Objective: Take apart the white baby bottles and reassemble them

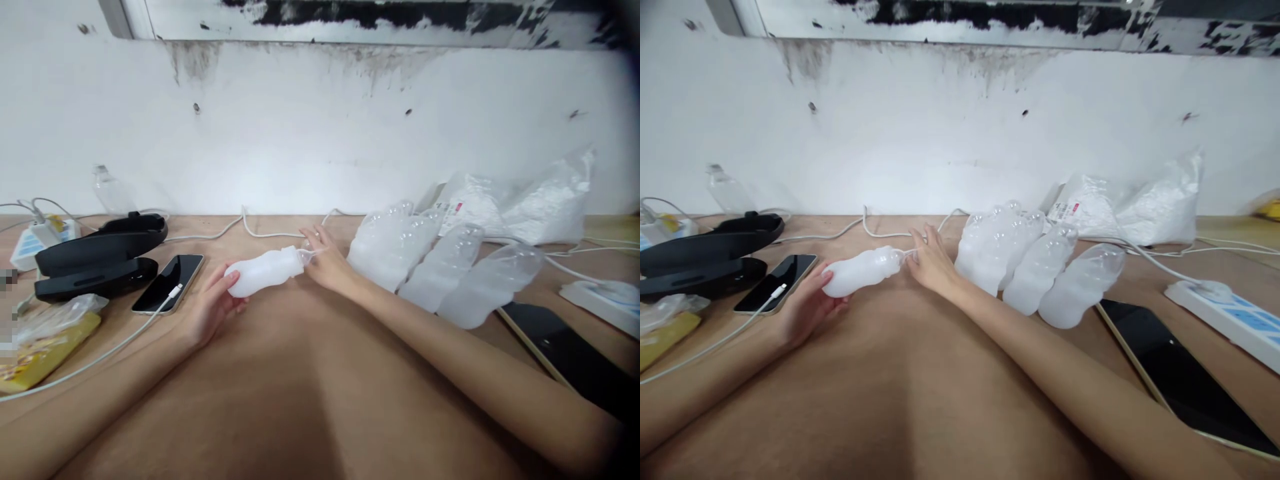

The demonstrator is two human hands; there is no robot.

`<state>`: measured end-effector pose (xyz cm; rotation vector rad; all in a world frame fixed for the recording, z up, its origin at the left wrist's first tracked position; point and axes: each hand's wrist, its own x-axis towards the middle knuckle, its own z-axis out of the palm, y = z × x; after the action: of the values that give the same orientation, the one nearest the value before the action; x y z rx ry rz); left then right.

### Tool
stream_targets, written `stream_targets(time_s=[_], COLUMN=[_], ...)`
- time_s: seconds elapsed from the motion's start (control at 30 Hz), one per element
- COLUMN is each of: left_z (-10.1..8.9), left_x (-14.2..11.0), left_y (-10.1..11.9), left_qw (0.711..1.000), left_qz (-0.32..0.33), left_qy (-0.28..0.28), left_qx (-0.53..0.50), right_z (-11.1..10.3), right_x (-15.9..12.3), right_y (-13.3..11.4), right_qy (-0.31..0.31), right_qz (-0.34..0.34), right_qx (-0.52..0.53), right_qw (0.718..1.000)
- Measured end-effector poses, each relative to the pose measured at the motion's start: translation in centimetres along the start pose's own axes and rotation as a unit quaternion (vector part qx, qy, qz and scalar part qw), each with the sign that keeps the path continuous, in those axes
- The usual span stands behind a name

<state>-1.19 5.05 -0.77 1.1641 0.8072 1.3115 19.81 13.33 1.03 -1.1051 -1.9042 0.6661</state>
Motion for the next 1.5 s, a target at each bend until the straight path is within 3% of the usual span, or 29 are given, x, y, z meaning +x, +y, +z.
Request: stream_targets(time_s=[0.2,0.4,0.47,0.53,0.57,0.63,0.93,1.17,1.27,1.4,1.5], left_z=[0.3,0.0,-0.2,-0.2,-0.2,-0.3,-0.2,-0.1,-0.1,-0.4,-0.4], left_x=[0.0,0.1,0.1,0.1,0.2,0.2,0.2,0.2,0.1,0.1,0.1], left_y=[0.4,1.1,1.2,1.2,1.2,1.0,0.7,0.8,0.8,0.7,0.5], left_qw=[0.997,0.993,0.990,0.989,0.989,0.988,0.986,0.986,0.989,0.996,0.997], left_qz=[-0.038,-0.046,-0.060,-0.073,-0.079,-0.096,-0.123,-0.120,-0.113,-0.083,-0.067], left_qy=[-0.009,-0.007,-0.006,-0.002,-0.001,-0.002,-0.010,-0.011,-0.005,0.015,0.016], left_qx=[-0.063,-0.113,-0.126,-0.129,-0.128,-0.122,-0.115,-0.114,-0.091,-0.016,0.033], right_z=[1.6,0.2,-0.3,-0.7,-0.8,-0.9,-0.9,-0.9,-1.1,-1.9,-2.2], right_x=[2.2,-2.3,-4.5,-6.1,-6.7,-7.2,-6.8,-7.0,-6.9,-6.9,-7.2], right_y=[2.0,-0.5,-1.2,-1.3,-1.1,-0.6,0.0,-0.1,-0.4,-1.0,-1.3], right_qy=[-0.008,-0.037,-0.042,-0.037,-0.034,-0.026,-0.026,-0.027,-0.005,0.043,0.042], right_qz=[0.038,0.070,0.113,0.174,0.203,0.235,0.253,0.248,0.214,0.113,0.053], right_qx=[0.013,0.157,0.297,0.438,0.488,0.535,0.580,0.549,0.501,0.405,0.332], right_qw=[0.999,0.985,0.947,0.881,0.848,0.811,0.774,0.798,0.838,0.906,0.941])
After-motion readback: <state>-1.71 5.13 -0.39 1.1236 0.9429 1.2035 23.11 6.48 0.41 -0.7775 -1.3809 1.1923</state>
